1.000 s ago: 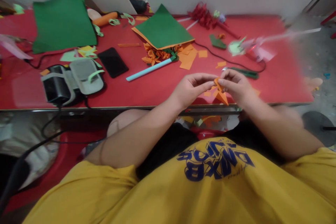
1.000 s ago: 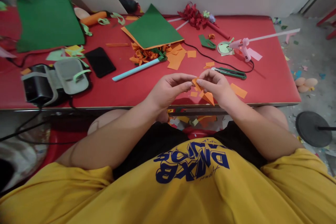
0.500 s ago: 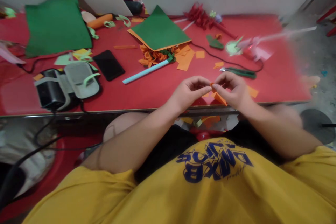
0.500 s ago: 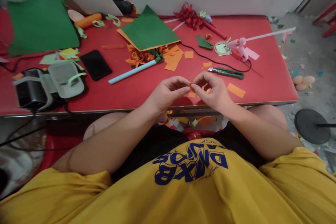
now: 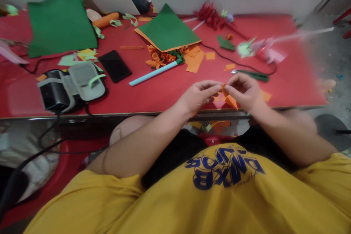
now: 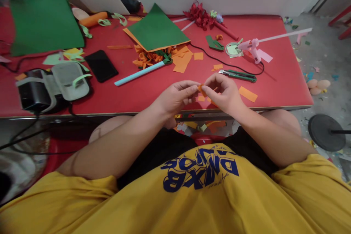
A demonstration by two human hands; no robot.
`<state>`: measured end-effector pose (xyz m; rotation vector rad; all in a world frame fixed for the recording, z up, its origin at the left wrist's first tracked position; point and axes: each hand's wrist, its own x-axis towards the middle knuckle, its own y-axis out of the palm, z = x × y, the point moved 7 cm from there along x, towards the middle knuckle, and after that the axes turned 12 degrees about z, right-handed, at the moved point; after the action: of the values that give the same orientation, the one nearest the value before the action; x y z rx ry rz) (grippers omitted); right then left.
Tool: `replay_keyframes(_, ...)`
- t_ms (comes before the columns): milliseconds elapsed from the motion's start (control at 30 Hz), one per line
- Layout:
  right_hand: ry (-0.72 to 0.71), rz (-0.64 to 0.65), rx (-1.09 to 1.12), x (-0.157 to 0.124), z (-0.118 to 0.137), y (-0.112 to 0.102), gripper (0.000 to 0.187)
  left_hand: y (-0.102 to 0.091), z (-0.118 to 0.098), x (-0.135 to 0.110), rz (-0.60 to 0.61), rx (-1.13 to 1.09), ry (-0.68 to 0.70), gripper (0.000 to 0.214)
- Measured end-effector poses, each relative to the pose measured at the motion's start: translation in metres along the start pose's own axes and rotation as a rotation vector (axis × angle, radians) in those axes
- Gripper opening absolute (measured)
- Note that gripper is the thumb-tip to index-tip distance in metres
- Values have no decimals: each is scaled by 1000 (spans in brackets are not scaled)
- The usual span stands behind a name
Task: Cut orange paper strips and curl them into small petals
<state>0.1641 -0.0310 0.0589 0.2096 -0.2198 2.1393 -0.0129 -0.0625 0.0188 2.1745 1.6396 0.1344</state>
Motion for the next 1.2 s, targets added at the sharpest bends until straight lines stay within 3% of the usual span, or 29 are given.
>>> replay_keyframes(367, 177, 53, 406, 2, -16, 12, 73, 10, -4, -2, 76, 19, 155, 55)
replay_keyframes(500, 223, 52, 440, 1, -19, 17, 74, 10, -4, -4, 47, 41, 201, 53)
replay_keyframes(767, 305, 53, 576, -8, -23, 22, 69, 17, -8, -9, 137, 34, 273, 49)
replay_keyframes(1000, 263, 90, 458, -6, -31, 20, 68, 19, -7, -9, 64, 15, 215, 54)
replay_keyframes(1200, 117, 73, 283, -6, -14, 17, 68, 13, -11, -7, -38, -12, 222, 62)
